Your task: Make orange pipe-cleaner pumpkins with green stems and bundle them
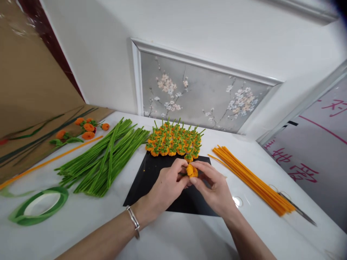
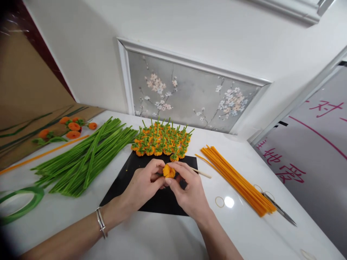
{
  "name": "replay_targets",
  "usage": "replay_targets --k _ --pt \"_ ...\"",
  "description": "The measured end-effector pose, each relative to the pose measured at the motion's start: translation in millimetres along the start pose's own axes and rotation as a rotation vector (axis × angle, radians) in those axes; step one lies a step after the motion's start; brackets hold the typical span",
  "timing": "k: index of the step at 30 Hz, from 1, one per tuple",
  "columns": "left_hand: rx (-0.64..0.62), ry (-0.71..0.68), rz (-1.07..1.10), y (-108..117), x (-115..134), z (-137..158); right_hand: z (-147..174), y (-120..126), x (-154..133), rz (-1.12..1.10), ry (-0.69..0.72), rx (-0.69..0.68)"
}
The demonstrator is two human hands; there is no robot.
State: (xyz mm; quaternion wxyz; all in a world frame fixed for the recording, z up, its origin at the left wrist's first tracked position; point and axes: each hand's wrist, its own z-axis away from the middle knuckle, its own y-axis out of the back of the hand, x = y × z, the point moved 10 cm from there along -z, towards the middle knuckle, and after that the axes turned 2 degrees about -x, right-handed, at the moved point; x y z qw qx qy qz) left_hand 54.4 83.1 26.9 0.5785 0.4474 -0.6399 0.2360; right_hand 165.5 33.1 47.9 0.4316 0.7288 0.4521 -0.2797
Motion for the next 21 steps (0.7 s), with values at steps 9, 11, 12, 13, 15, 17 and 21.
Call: replay_targets --k 9,11,12,13,15,17,21 --pt "0.017 -0.072 -0.264 -0.9 7.7 7.4 4.3 -4.5 9.0 -0.104 -0.116 0.068" --pt "0.003 -0.072 -0.290 -3.2 7.9 8.7 5.5 -6.5 12.4 -0.127 -0.150 0.068" --pt "-0.003 -0.075 -0.295 -4.4 8.0 9.0 6.1 -7.4 14.3 -0.140 -0.168 0.066" --pt "-0.009 -0.080 -0.295 -5.3 8.0 9.1 6.6 -7.8 16.0 -0.155 -0.185 0.064" --pt "-0.007 -0.091 -0.275 -5.5 7.9 8.0 6.7 -8.2 18.1 -0.186 -0.208 0.050" --pt "0.021 -0.096 -0.236 -2.4 7.3 5.3 5.2 -8.1 17.1 -0.217 -0.202 0.012" --pt "0.060 -0.051 -0.017 4.0 1.3 -1.2 0.5 -1.6 13.6 -0.246 -0.162 -0.047"
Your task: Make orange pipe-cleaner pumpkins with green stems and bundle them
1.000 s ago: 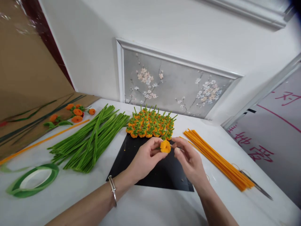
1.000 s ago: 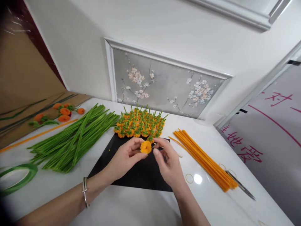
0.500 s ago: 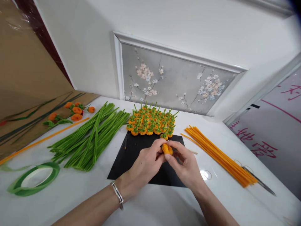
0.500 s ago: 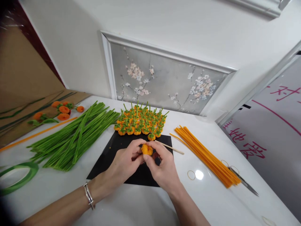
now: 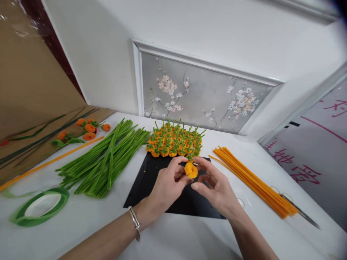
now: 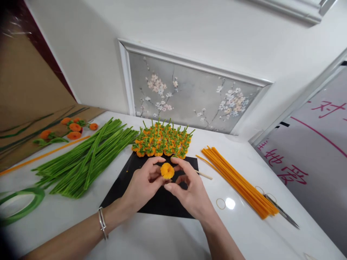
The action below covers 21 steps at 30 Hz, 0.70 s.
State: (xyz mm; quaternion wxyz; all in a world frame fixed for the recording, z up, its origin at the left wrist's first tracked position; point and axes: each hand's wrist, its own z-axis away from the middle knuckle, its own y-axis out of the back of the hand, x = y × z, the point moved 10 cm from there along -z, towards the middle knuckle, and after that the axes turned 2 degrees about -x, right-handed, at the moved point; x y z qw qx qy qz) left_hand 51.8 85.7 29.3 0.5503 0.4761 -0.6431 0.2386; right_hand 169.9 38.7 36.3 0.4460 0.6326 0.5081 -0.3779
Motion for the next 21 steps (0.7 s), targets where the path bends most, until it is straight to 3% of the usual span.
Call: replay_targets --k 3,7,14,21 --pt "0.008 0.038 0.133 0.4 -2.7 -1.5 -1.4 6.9 -3.1 -0.008 0.028 0.016" --pt "0.008 0.047 0.077 -2.0 -1.2 0.8 -1.2 5.1 -6.7 0.071 0.054 0.019" --pt "-0.267 0.127 0.111 -32.4 0.5 6.9 -1.9 7.2 -6.9 0.174 0.046 0.013" --pt "-0.335 0.173 0.231 -33.4 5.2 6.0 0.1 8.7 -29.4 0.270 0.224 0.043"
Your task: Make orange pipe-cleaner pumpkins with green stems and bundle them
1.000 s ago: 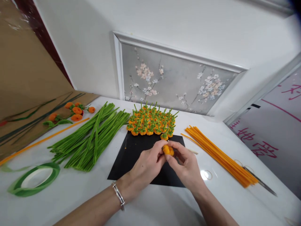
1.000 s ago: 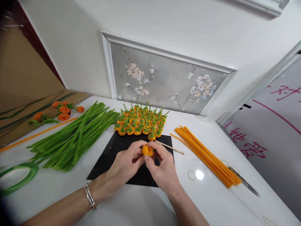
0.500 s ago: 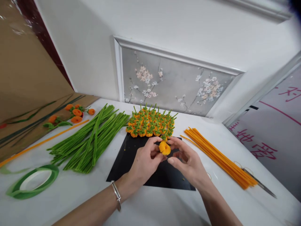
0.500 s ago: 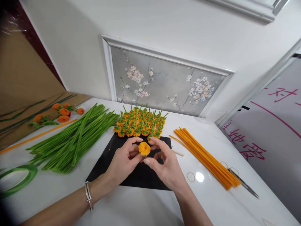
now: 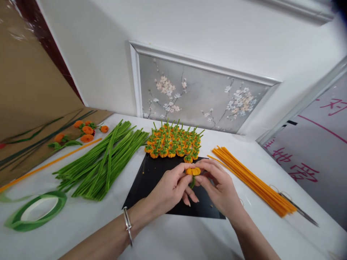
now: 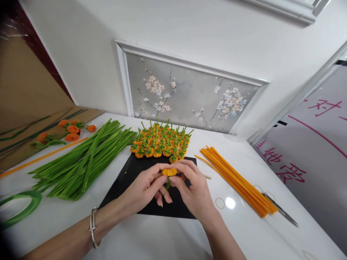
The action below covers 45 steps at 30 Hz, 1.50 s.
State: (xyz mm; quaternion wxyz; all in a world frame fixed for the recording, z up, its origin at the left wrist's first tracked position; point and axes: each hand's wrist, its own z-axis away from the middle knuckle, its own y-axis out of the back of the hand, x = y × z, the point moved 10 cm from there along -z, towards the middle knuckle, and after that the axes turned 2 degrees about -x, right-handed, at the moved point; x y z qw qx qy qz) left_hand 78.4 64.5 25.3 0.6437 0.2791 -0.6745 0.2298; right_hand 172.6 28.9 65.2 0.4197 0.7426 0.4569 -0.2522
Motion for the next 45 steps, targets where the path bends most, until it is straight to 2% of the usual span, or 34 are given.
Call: replay_targets --k 3,9,16,18,22,25,28,31,33,36,39,42,45 --pt "-0.028 0.012 0.001 -2.1 -4.8 -0.2 0.0 3.8 -11.5 0.040 0.077 0.036" --pt "-0.004 -0.016 -0.016 0.0 -5.6 -0.3 1.7 5.2 -17.0 0.114 0.131 0.048" --pt "0.016 -0.081 0.033 -0.8 1.7 1.2 10.6 0.3 -31.8 0.312 0.320 0.060" --pt "0.007 -0.092 -0.006 -1.6 3.3 2.4 9.7 1.3 -30.2 0.300 0.283 0.081" --pt "-0.007 -0.130 -0.155 -3.7 12.2 6.3 4.5 1.9 -12.0 0.123 0.065 0.082" --pt "0.028 -0.146 -0.240 -2.9 16.9 8.3 3.8 -4.2 0.3 -0.033 -0.059 0.051" --pt "0.073 -0.136 -0.239 0.1 15.3 8.1 3.4 -5.1 2.0 -0.082 -0.098 0.044" --pt "0.090 -0.145 -0.215 3.4 14.0 7.0 1.3 -4.3 -1.7 -0.100 -0.095 -0.046" --pt "0.063 -0.159 -0.216 3.3 14.3 6.6 0.8 1.5 0.9 -0.186 -0.127 -0.085" --pt "-0.004 -0.187 -0.264 -0.4 16.8 7.6 2.1 15.0 14.4 -0.314 -0.234 -0.042" --pt "-0.064 -0.188 -0.335 -5.1 17.7 9.7 5.0 3.7 20.9 -0.370 -0.312 -0.139" --pt "-0.076 -0.183 -0.294 -5.8 18.3 10.4 5.1 -5.1 16.1 -0.281 -0.293 -0.186" --pt "-0.027 -0.167 -0.094 0.1 18.7 8.0 1.3 7.1 1.6 0.006 -0.155 -0.064"
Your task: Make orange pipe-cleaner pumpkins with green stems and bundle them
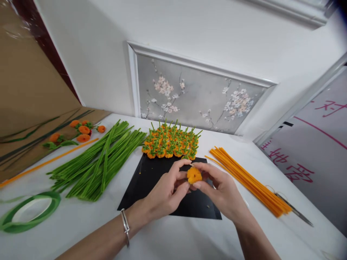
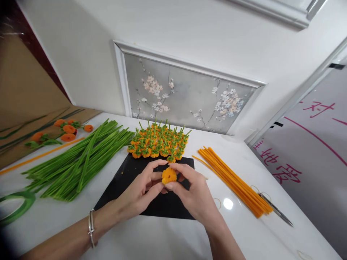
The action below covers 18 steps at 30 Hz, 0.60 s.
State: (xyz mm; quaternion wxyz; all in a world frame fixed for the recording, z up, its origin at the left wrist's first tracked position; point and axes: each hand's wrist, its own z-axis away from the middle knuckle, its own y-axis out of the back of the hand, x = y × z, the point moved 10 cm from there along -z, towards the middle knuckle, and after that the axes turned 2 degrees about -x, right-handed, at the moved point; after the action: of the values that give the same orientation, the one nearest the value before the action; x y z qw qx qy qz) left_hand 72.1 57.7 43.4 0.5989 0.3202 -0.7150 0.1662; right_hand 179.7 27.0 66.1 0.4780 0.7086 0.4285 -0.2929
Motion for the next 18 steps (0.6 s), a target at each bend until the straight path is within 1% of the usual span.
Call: replay_targets --k 2,4,5,8,10,15,18 --pt "0.095 0.029 0.120 8.5 -2.3 -2.2 2.5 7.3 -14.5 0.162 0.130 0.100" --pt "0.175 0.075 0.196 14.6 -6.5 -3.9 7.0 9.5 -26.8 0.266 0.251 0.170" --pt "0.196 0.099 0.238 15.5 -9.0 -4.7 9.3 9.2 -31.2 0.303 0.297 0.195" --pt "0.196 0.160 0.417 11.0 -18.5 -6.4 14.8 6.9 -39.3 0.364 0.388 0.247" --pt "0.193 0.187 0.513 8.9 -24.6 -6.3 15.1 4.9 -39.6 0.356 0.396 0.241" --pt "0.123 0.259 0.590 5.1 -32.9 -4.9 7.1 -0.4 -22.0 0.212 0.248 0.107" --pt "0.077 0.322 0.676 1.1 -35.4 -2.7 6.3 -1.2 -17.4 0.154 0.218 0.068"
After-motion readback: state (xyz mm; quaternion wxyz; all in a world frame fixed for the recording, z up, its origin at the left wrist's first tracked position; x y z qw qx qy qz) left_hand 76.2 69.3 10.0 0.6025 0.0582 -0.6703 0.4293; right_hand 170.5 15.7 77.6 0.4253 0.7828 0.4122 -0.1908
